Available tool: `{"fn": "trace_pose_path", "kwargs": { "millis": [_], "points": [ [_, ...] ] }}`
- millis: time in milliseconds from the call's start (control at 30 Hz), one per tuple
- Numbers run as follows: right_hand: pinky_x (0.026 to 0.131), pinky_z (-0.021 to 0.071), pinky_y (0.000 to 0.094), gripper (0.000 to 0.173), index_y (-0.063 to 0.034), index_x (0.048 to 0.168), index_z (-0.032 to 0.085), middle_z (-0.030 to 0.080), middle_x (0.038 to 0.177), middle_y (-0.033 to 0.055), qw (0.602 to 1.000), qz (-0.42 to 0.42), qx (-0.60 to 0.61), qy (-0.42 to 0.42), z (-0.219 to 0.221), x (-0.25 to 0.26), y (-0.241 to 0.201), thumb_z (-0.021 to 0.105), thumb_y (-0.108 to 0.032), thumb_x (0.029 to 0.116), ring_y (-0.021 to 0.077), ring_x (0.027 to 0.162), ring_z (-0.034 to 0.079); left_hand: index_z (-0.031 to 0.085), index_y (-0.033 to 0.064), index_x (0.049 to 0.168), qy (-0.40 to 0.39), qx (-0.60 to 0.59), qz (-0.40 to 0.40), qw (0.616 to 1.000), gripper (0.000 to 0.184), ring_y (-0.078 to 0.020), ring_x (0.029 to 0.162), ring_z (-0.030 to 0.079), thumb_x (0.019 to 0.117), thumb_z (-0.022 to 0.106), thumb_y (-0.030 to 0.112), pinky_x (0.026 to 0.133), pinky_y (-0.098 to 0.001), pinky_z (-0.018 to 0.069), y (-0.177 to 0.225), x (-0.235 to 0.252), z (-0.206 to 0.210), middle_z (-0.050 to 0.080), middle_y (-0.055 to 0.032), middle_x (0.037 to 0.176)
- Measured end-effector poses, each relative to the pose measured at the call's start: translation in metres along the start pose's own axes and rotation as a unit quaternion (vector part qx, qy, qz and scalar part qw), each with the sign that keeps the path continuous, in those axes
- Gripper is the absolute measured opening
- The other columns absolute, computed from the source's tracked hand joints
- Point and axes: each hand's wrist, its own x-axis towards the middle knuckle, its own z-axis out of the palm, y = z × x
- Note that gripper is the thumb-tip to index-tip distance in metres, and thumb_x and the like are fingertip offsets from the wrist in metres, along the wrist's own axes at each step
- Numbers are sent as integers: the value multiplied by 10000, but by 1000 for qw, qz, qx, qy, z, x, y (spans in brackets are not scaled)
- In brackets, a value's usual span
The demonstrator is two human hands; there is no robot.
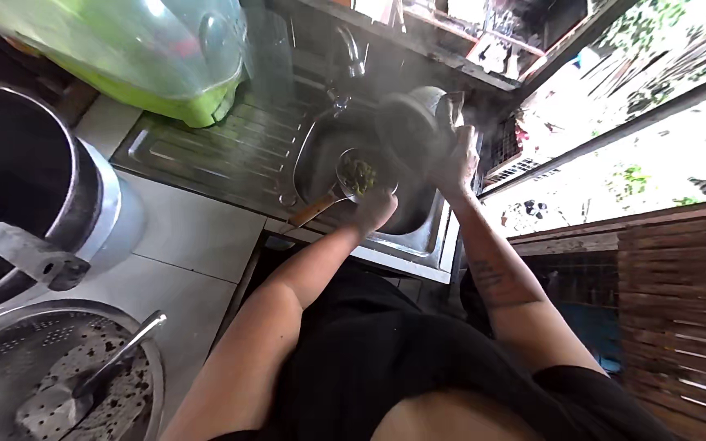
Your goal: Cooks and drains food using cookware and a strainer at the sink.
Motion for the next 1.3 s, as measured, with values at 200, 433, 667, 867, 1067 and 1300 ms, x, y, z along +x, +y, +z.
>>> {"fn": "trace_pose_path", "kwargs": {
  "millis": [200,433,667,867,1067,1300],
  "points": [
    [954,545,579,650,10,1397,499,662,1265,234,1000,9,22,-15,10,-2,-1,782,-212,856,392,1132,676,626,16,1275,-6,10,13,1000,278,-434,1102,652,1024,543,100,889,-578,540,-6,2,2,644,-247,1217],
    [1013,548,454,756,37,1442,412,646,1268,223,979,48,179,83,5,27,28,823,-156,837,291,1145,672,653,-70,1131,-48,17,-25,998,209,-439,1091,653,992,500,-40,878,-572,546,4,2,-11,654,-260,1155],
    [946,537,597,436,41,1271,613,664,1250,256,999,-26,-47,6,-2,-2,12,715,-188,915,416,1130,675,682,64,1269,72,-157,-217,961,311,-434,1165,643,1051,518,212,952,-636,497,-25,-44,-75,674,-228,1249],
    [873,544,644,394,4,1228,665,666,1231,252,987,-95,-99,-79,21,-19,-4,689,-270,946,441,1110,672,726,18,1138,199,-324,-291,878,256,-347,1085,686,1001,615,204,988,-551,520,-56,-69,-62,723,-197,1109],
    [1101,474,478,655,-9,1529,394,540,1448,227,965,113,236,-22,13,-19,-11,697,-171,972,308,1302,570,729,31,1140,199,-299,-270,893,284,-356,1061,696,1035,548,222,947,-571,534,-65,-80,-31,730,-190,1088],
    [622,500,247,291,-131,1157,564,550,848,-29,803,227,505,-219,32,-15,-57,421,-378,1100,57,677,531,716,40,1205,111,-175,-128,970,284,-352,1147,673,1062,488,130,982,-536,526,-44,-84,4,698,-174,1237]
  ]
}}
